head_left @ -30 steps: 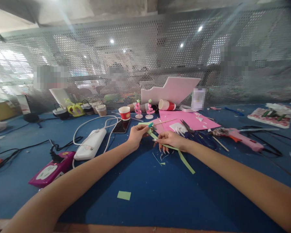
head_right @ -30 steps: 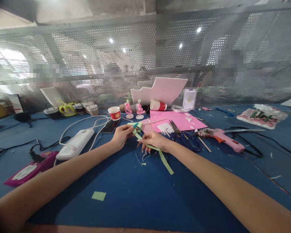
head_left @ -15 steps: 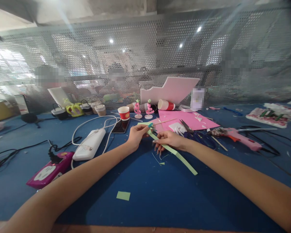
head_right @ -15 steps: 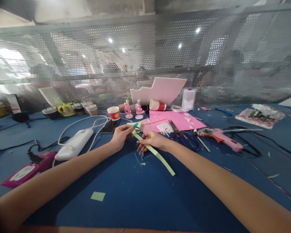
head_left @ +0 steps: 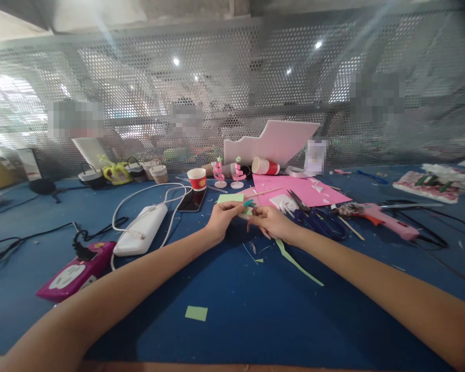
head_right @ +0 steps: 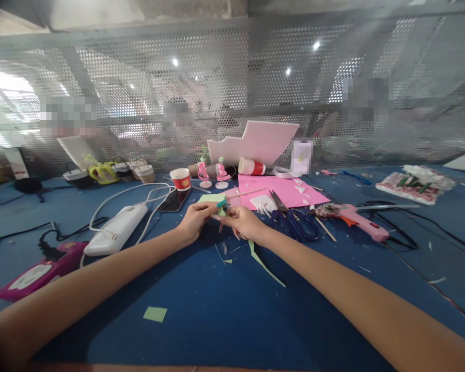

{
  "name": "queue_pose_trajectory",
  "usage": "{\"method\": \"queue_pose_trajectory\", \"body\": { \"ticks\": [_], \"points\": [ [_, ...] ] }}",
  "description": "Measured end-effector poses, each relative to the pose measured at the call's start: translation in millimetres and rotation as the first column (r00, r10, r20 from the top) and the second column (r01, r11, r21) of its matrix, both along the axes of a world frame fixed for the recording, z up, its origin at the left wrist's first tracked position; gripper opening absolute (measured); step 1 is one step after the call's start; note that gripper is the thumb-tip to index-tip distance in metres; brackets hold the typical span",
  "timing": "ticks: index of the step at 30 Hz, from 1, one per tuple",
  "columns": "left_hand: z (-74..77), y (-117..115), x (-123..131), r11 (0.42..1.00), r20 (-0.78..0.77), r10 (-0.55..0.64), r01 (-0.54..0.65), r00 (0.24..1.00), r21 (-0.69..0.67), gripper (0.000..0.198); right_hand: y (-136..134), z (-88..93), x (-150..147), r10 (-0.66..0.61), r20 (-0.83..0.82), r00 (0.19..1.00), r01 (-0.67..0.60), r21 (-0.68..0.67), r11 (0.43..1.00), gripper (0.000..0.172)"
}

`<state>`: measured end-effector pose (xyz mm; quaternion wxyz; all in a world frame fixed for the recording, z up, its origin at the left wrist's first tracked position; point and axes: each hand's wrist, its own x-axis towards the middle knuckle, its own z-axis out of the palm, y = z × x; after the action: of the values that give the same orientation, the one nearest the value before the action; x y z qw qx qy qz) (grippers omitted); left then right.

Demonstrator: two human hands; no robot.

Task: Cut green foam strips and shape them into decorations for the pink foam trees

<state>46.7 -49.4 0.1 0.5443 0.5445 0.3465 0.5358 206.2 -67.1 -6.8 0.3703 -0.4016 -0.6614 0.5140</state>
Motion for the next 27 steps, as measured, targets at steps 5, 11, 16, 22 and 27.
{"method": "queue_pose_trajectory", "body": {
  "ticks": [5,11,16,22,27],
  "points": [
    [1.0,0.3,-1.6,0.998,-0.042,-0.03,0.028,0.999,-0.06,0.025,1.3,-3.0,2.5,0.039,0.003,0.999,-0.039,0.01,0.999,0.04],
    [0.6,-0.6,-1.8,0.998,-0.048,-0.022,0.019,0.999,-0.06,0.026,3.7,-6.9,0.9,0.009,-0.033,0.999,-0.007,0.046,0.999,0.04],
    [1.6,0.1,-2.2,0.996,-0.027,-0.019,0.017,0.999,-0.087,0.026,1.7,-3.1,1.5,0.036,-0.023,0.999,-0.035,0.038,0.999,0.042],
    [2.7,0.5,-4.4,0.987,0.073,-0.13,0.136,0.989,-0.09,0.042,1.6,1.0,4.8,0.048,-0.039,0.998,-0.048,0.005,0.999,0.045],
    [2.9,-2.4,-3.1,0.99,0.032,-0.138,0.139,0.99,-0.024,0.04,0.1,2.6,6.1,0.0,-0.028,1.0,0.0,0.01,1.0,0.044]
  ]
}}
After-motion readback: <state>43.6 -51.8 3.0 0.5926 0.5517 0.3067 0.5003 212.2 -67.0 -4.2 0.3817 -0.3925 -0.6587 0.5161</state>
